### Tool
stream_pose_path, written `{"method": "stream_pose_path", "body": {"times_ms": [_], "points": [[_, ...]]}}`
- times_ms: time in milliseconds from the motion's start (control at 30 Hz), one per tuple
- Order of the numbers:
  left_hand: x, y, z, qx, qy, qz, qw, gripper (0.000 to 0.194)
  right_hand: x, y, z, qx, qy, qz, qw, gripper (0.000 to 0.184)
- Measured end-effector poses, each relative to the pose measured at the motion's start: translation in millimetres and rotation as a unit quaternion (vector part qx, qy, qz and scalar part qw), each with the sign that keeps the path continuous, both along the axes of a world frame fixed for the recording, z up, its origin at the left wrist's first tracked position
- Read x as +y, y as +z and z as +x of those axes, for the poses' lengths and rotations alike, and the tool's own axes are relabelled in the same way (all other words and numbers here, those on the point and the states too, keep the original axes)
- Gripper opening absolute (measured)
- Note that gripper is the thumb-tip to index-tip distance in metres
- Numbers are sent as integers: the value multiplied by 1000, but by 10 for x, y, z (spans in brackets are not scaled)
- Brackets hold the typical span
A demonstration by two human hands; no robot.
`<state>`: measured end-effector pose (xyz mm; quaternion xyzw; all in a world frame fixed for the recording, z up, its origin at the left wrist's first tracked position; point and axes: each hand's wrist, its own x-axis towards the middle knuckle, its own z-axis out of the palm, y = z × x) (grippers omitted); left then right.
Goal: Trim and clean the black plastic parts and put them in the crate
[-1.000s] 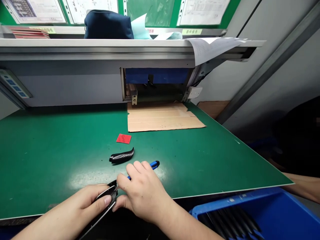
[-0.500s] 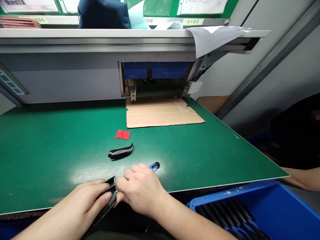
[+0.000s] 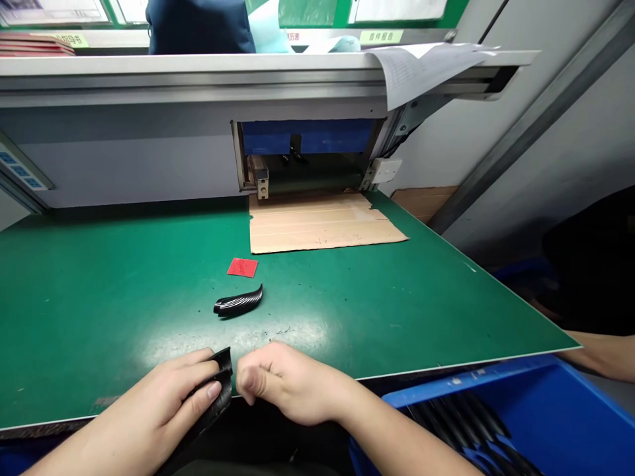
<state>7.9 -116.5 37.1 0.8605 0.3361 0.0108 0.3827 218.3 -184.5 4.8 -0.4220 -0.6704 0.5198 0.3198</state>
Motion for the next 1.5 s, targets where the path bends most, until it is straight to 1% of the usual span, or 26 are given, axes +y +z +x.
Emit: {"method": "stream_pose_path", "body": {"times_ms": [67,133,167,200,267,333,400,500,567,667,767,833,967,1033,1067,1100,1133,1200,1233,1267,1300,1333,1367,1400,1467,1500], "points": [[17,-26,-31,-23,12,-18,1000,38,-9,47,1,21,-32,5,999,70],[26,-56,-74,-44,42,-57,997,40,-16,52,-20,-50,-92,76,992,68],[26,-70,-98,-49,63,-85,993,40,-16,39,-40,-113,-122,130,977,67],[22,-80,-122,-50,85,-113,989,41,-15,17,-64,-182,-143,185,955,67],[8,-84,-163,-53,114,-158,979,41,-5,-38,-114,-299,-163,265,902,70],[-10,-64,-186,-62,118,-186,973,41,9,-86,-157,-373,-165,301,862,76],[-22,-27,-191,-74,103,-198,972,42,20,-107,-185,-414,-167,318,836,80],[-26,21,-184,-73,62,-196,976,43,28,-97,-202,-449,-175,333,810,81],[-24,23,-188,-64,41,-181,981,41,29,-83,-205,-468,-177,338,797,77],[-27,-27,-211,-64,22,-132,989,40,32,-79,-203,-495,-169,348,778,62],[-32,-93,-234,-67,-3,-80,995,39,40,-87,-194,-507,-157,360,767,46],[-34,-116,-239,-68,-13,-58,996,37,43,-92,-189,-506,-157,369,764,44],[-32,-104,-221,-67,-23,-16,997,35,49,-124,-188,-493,-160,388,763,49],[-24,-88,-197,-60,-31,5,998,37,61,-156,-183,-489,-153,379,771,46],[-19,-83,-183,-57,-36,15,998,38,69,-171,-173,-485,-145,363,782,44],[-13,-80,-170,-54,-40,25,997,39,80,-182,-156,-473,-130,338,803,43],[-7,-81,-160,-53,-44,35,997,39,92,-186,-130,-449,-105,303,834,43],[1,-95,-157,-55,-56,50,996,38,124,-175,-48,-354,-27,206,912,45],[4,-108,-166,-60,-58,55,995,37,145,-165,7,-289,15,155,944,46],[5,-123,-181,-63,-56,56,995,36,169,-157,69,-225,42,116,967,49],[5,-139,-200,-67,-47,54,995,35,197,-155,135,-177,47,93,979,51],[6,-154,-221,-69,-38,50,996,34,227,-163,204,-155,27,89,983,53],[7,-167,-241,-70,-26,44,996,34,258,-182,270,-165,-14,103,981,52],[9,-176,-256,-71,-14,37,997,34,288,-210,332,-204,-69,127,968,49],[22,-184,-264,-73,11,25,997,34,327,-279,425,-308,-164,171,921,33],[33,-186,-256,-74,21,18,997,34,329,-308,450,-339,-192,188,902,27]]}}
